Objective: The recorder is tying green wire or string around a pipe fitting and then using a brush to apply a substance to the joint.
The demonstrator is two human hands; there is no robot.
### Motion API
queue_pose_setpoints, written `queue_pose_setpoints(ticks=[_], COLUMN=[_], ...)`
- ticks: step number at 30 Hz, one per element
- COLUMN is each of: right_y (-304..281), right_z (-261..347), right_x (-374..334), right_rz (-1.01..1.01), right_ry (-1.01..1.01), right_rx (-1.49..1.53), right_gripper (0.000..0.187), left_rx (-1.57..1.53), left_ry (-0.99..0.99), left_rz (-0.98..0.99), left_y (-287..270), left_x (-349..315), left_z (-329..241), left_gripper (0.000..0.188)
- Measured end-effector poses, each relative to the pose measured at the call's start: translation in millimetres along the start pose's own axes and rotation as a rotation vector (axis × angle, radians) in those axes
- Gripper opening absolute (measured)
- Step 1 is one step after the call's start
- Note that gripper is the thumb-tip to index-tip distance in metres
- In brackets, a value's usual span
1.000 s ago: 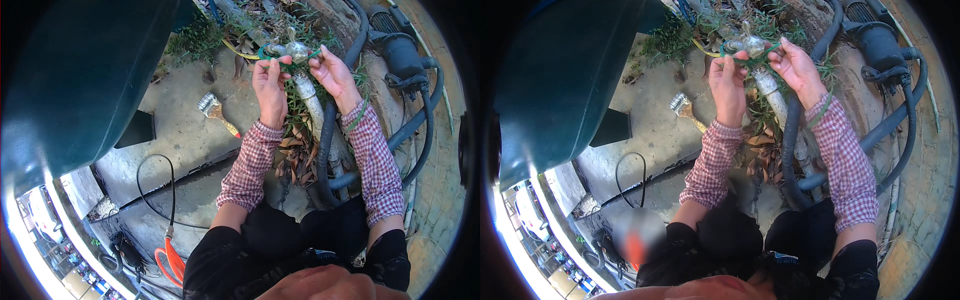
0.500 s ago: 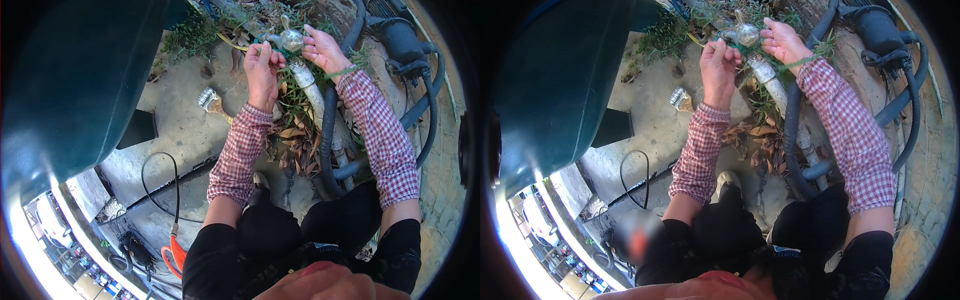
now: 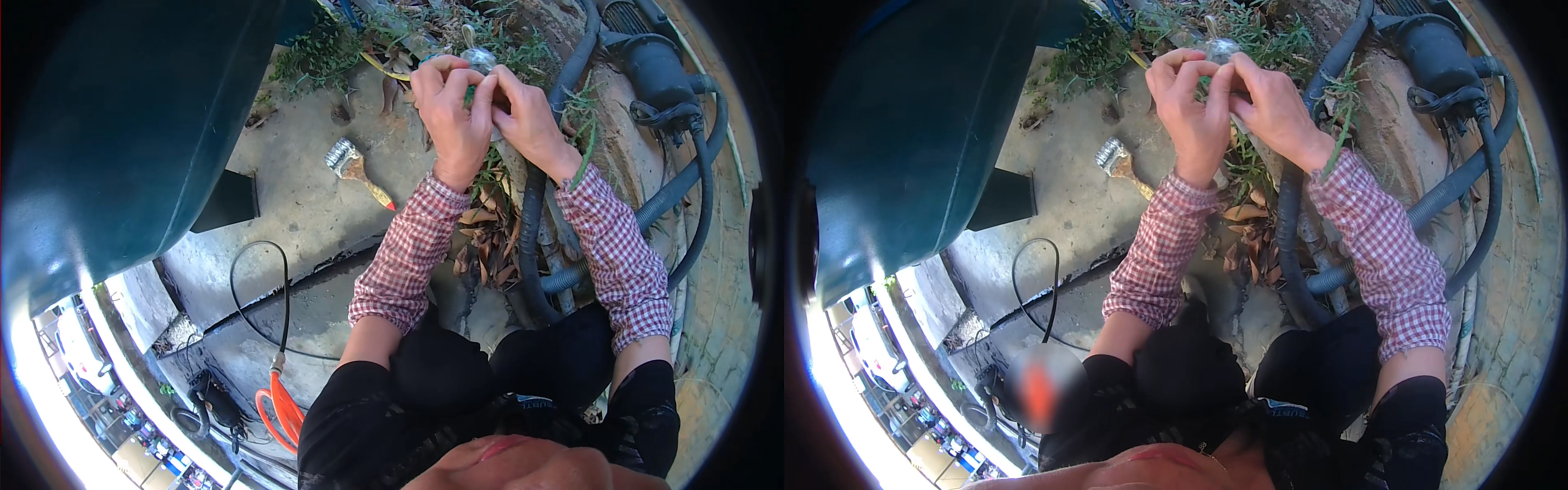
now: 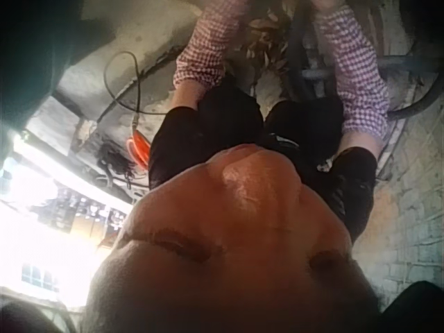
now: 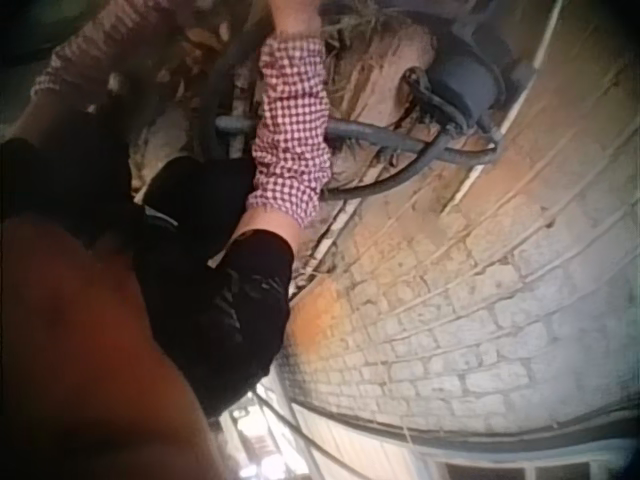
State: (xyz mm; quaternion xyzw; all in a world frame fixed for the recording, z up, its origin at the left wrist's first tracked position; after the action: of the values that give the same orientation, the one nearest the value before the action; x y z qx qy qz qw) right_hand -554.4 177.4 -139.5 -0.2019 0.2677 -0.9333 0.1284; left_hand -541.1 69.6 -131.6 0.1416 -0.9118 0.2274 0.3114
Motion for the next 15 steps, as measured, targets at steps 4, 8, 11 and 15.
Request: queue_pose_setpoints(ticks=[4, 8, 11, 15], right_y=[1, 13, 15, 21], right_z=[-17, -56, -59, -54], right_x=[3, -14, -19, -17], right_rz=[-0.017, -0.053, -0.076, -0.026], right_ry=[0.061, 0.459, 0.533, 0.500], right_rx=[-0.044, 0.792, 0.952, 1.012], right_gripper=[0.008, 0.013, 0.013, 0.013], left_rx=[-0.343, -0.649, -0.449, -0.346], left_ry=[0.011, -0.308, -0.232, -0.179], left_rz=[0.116, 0.067, 0.129, 0.054], left_y=[11, 18, 23, 22], left_x=[-4, -37, -36, -30], left_z=[7, 47, 45, 42], left_gripper=[0.008, 0.022, 0.024, 0.021])
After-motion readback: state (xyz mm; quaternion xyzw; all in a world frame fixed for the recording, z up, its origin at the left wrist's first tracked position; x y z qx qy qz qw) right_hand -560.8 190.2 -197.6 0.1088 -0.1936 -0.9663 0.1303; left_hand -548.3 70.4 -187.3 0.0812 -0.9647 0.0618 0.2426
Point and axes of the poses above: each hand's wrist, its own x-axis towards the middle knuckle, its own y-axis out of the palm, z = x × y, the point moved 9 cm from there along x, towards the middle knuckle, and after that the axes turned 5 degrees about z, right-handed, at the moved point
